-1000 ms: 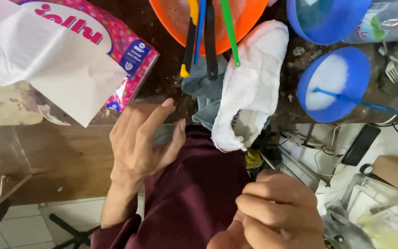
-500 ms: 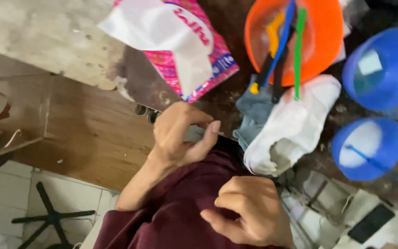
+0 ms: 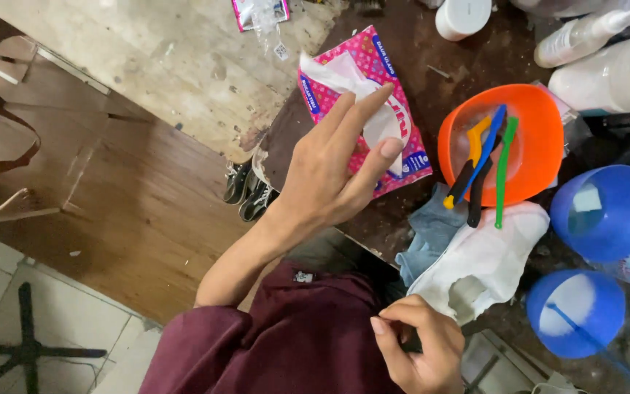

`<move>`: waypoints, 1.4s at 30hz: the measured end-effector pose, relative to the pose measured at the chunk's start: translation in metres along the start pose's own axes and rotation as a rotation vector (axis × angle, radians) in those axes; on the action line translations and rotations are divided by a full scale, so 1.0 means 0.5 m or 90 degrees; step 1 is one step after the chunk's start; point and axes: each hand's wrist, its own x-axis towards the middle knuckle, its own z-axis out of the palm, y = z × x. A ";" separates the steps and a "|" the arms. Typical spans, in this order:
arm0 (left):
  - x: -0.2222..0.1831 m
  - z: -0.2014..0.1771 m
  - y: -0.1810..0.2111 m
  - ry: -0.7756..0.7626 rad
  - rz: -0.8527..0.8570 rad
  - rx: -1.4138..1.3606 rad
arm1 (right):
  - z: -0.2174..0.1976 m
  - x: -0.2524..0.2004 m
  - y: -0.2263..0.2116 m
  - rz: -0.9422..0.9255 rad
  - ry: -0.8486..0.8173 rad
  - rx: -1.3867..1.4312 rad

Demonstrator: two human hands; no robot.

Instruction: Applying wet tissue paper to a white sneaker using a toothbrush and liquid, likely as a cleaning or drying technique to prevent yellowing.

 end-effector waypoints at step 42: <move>-0.189 -0.032 0.001 -0.676 0.050 -0.645 | -0.006 -0.189 -0.009 0.514 0.229 0.167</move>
